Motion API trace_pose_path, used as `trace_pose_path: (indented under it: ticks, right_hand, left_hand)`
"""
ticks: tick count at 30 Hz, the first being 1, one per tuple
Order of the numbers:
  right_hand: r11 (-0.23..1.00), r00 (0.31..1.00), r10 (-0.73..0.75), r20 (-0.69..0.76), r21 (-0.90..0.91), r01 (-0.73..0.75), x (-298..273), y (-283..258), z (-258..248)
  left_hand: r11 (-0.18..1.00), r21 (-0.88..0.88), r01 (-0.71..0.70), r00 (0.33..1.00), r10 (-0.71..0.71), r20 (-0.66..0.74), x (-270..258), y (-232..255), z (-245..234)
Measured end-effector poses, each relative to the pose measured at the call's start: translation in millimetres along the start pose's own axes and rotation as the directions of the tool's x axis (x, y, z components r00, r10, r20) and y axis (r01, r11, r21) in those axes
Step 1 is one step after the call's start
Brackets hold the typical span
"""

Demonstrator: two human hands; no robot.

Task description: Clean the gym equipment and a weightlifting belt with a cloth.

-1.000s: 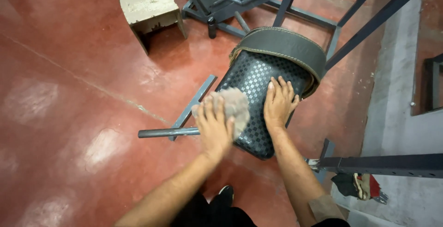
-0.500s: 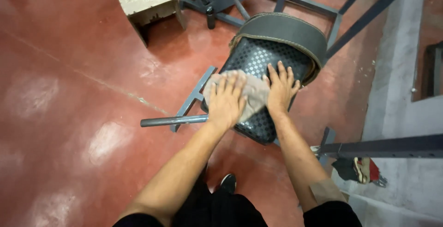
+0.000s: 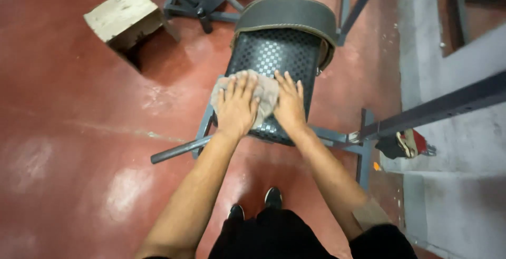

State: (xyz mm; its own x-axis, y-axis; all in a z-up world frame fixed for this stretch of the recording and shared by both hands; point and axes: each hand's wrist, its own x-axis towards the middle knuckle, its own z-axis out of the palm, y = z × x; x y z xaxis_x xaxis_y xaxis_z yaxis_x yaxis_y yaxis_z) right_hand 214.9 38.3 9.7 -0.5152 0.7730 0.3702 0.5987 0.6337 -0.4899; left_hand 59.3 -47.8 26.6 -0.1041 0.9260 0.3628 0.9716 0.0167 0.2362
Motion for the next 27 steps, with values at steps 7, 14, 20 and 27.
trace_pose_path:
  ticks: [7, 14, 20, 27]
  right_hand:
    - [0.972, 0.997, 0.069, -0.036, -0.223, -0.076, -29.3, -38.7, -0.8]
    - [0.956, 0.988, 0.036, -0.147, -0.283, -0.077, -29.2, -28.1, 5.9]
    - [0.942, 0.972, 0.054, -0.228, -0.311, -0.126, -28.0, -26.7, 6.3]
    - [0.898, 0.963, 0.062, -0.263, -0.405, -0.168, -28.0, -12.1, 16.5]
  left_hand:
    - [0.998, -0.005, 0.064, 0.996, -0.064, -0.065, -42.7, -2.0, -4.5]
    - [0.974, -0.137, -0.179, 0.981, 0.165, -0.104, -86.5, -17.3, -6.6]
    - [0.948, -0.212, -0.239, 0.962, 0.201, -0.184, -90.7, -46.4, 1.3]
    - [0.958, -0.162, -0.234, 0.952, 0.192, -0.239, -73.1, -23.0, -7.6]
